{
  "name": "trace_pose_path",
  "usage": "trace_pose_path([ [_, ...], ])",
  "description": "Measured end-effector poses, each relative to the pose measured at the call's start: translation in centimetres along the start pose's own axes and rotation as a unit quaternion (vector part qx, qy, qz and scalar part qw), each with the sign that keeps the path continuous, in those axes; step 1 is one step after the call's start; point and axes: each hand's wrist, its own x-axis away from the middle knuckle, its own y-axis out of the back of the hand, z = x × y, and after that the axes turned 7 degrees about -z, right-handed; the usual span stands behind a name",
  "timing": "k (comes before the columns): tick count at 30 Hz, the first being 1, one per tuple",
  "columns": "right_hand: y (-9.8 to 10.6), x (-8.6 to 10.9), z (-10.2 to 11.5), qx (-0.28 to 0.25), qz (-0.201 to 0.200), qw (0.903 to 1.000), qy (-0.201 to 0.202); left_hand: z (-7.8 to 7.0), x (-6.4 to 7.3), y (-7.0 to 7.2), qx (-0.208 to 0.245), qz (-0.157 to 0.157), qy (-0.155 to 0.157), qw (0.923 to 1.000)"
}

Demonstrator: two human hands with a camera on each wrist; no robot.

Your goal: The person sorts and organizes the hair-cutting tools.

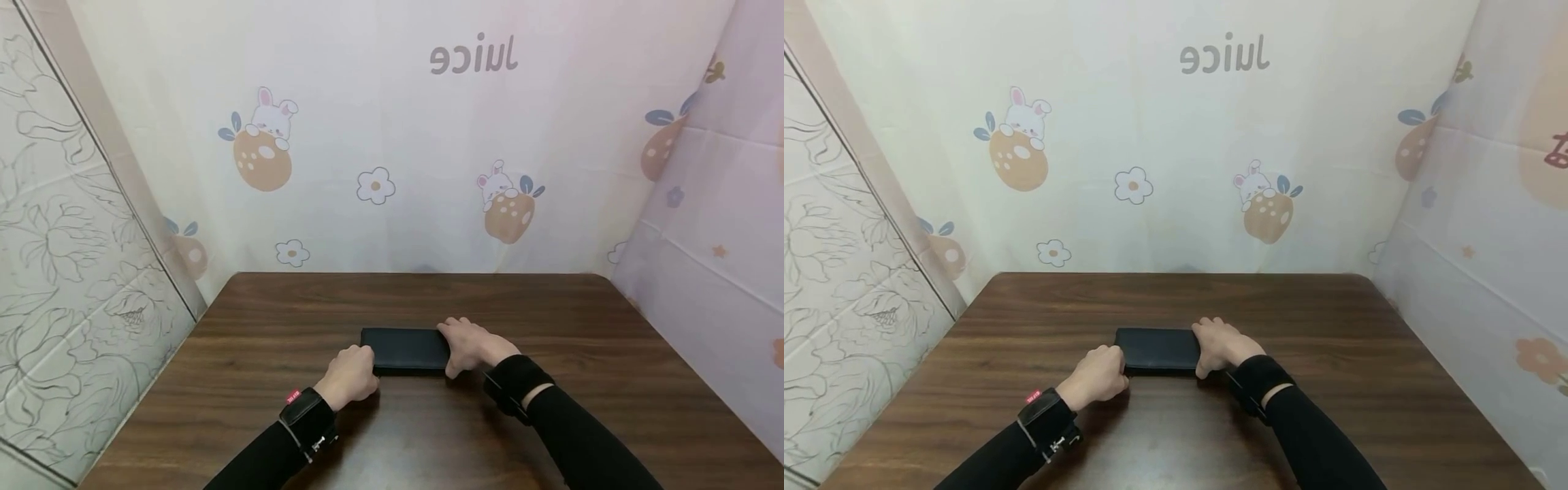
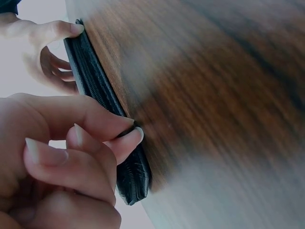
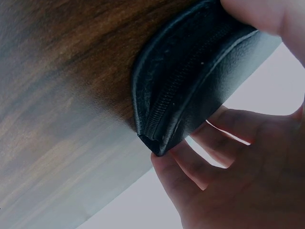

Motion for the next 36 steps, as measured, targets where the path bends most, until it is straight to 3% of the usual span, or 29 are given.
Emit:
trace_pose_path([
  [12, 0.0, 0.5, -0.4, -0.003, -0.004, 1.0000, 0.004, -0.2, -0.1, -0.1, -0.007, -0.001, -0.008, 0.9999],
  [19, 0.1, 0.5, -0.3, -0.007, -0.007, 0.9999, 0.010, 0.1, -0.2, -0.1, -0.017, -0.005, 0.003, 0.9998],
  [36, 0.0, 0.2, -0.2, 0.004, -0.002, 1.0000, 0.003, 1.7, -0.7, 0.6, -0.013, 0.003, -0.005, 0.9999],
])
